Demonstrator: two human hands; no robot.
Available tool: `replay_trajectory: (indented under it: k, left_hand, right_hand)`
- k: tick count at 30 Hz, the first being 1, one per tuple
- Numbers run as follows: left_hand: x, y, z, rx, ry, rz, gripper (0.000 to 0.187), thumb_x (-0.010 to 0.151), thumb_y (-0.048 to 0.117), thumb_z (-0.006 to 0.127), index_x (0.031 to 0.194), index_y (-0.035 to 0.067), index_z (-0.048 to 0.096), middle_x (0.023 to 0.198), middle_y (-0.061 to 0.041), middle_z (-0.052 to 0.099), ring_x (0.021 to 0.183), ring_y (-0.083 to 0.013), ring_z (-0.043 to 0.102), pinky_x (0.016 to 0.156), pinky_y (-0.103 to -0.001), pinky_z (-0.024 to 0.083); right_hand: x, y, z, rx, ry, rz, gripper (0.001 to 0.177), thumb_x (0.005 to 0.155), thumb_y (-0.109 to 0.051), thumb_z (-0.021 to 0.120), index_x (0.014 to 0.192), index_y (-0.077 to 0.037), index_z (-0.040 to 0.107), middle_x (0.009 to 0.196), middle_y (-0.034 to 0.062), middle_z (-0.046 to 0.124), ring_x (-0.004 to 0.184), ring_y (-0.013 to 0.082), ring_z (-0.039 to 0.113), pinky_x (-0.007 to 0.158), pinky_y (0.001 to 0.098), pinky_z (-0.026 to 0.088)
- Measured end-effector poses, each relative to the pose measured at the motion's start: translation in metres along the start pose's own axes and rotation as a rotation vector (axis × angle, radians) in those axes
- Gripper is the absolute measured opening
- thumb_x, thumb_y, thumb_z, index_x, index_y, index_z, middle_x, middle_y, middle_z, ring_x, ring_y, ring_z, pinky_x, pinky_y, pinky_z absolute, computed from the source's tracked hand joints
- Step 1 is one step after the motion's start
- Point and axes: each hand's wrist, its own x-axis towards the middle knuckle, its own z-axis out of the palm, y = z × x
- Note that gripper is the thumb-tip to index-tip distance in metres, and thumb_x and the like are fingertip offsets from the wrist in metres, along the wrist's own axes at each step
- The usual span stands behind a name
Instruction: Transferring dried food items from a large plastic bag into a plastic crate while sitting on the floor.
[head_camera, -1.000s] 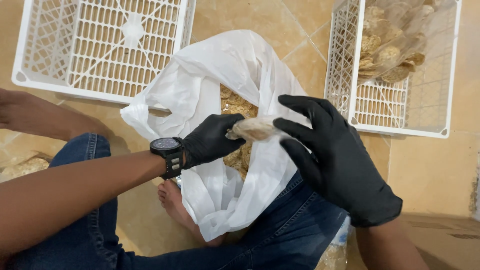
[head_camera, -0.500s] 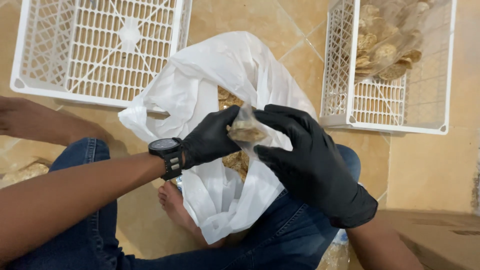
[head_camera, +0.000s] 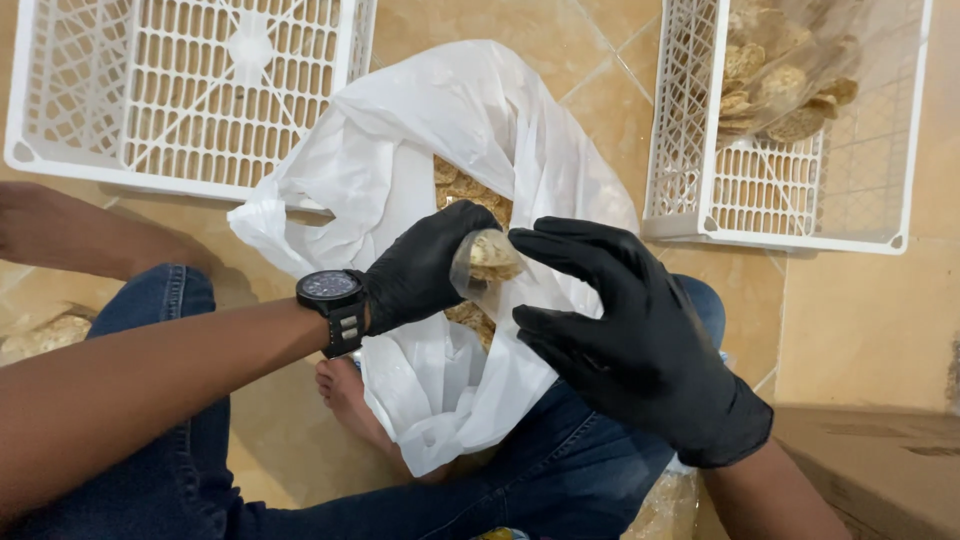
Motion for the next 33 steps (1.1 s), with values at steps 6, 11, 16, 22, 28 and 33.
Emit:
replay_trajectory:
  k: [6, 11, 16, 22, 28, 33]
  left_hand:
    - [-0.002, 0.0, -0.012, 0.063, 0.012, 0.014, 0.028, 0.076, 0.017, 0.062, 0.096, 0.008, 0.045, 0.088, -0.009, 0.05, 0.078, -0.0248, 0.051, 0.069, -0.034, 0.04]
    - [-0.009, -0.006, -0.02, 0.037, 0.031, 0.018, 0.038, 0.075, 0.024, 0.061, 0.106, 0.007, 0.047, 0.096, -0.015, 0.053, 0.092, -0.0366, 0.055, 0.081, -0.044, 0.043]
    - [-0.01, -0.006, -0.02, 0.09, 0.049, -0.052, 0.038, 0.074, 0.024, 0.062, 0.107, 0.01, 0.049, 0.098, -0.012, 0.055, 0.095, -0.0351, 0.055, 0.08, -0.043, 0.044]
    - [-0.008, -0.003, -0.022, 0.113, 0.12, -0.048, 0.035, 0.075, 0.02, 0.062, 0.107, 0.009, 0.05, 0.095, -0.015, 0.055, 0.094, -0.0374, 0.055, 0.078, -0.044, 0.044]
    - [-0.005, 0.001, -0.026, 0.063, 0.131, -0.036, 0.031, 0.077, 0.02, 0.059, 0.105, 0.008, 0.051, 0.092, -0.015, 0.056, 0.092, -0.0376, 0.056, 0.077, -0.044, 0.045]
    - [-0.006, 0.007, -0.027, 0.091, 0.093, -0.019, 0.033, 0.075, 0.018, 0.06, 0.105, 0.007, 0.051, 0.091, -0.015, 0.055, 0.091, -0.0384, 0.055, 0.077, -0.046, 0.044]
  right_hand:
    - [0.001, 0.031, 0.022, 0.429, 0.791, -0.159, 0.025, 0.088, -0.014, 0.036, 0.099, 0.005, 0.047, 0.088, 0.0223, 0.052, 0.077, 0.033, 0.057, 0.063, 0.0311, 0.041]
    - [0.0, 0.113, 0.107, 0.442, 0.334, 0.072, 0.014, 0.083, -0.014, 0.049, 0.082, -0.002, 0.054, 0.091, 0.0158, 0.059, 0.089, 0.0296, 0.055, 0.072, 0.0313, 0.042]
    - [0.026, 0.089, 0.132, 0.41, 0.162, 0.001, 0.019, 0.073, 0.001, 0.059, 0.087, 0.013, 0.058, 0.082, 0.0276, 0.059, 0.081, 0.039, 0.057, 0.072, 0.0425, 0.048]
    - [0.037, 0.105, 0.153, 0.46, 0.218, 0.149, 0.019, 0.076, -0.008, 0.057, 0.087, 0.006, 0.059, 0.081, 0.0219, 0.058, 0.081, 0.0336, 0.057, 0.074, 0.0396, 0.047]
    - [0.028, 0.122, 0.166, 0.513, 0.272, 0.334, 0.02, 0.079, -0.02, 0.055, 0.087, -0.002, 0.06, 0.08, 0.015, 0.058, 0.081, 0.027, 0.057, 0.076, 0.0361, 0.046]
    - [0.014, 0.143, 0.163, 0.561, 0.338, 0.493, 0.023, 0.082, -0.031, 0.053, 0.088, -0.01, 0.062, 0.079, 0.0082, 0.057, 0.08, 0.0205, 0.057, 0.078, 0.0325, 0.045]
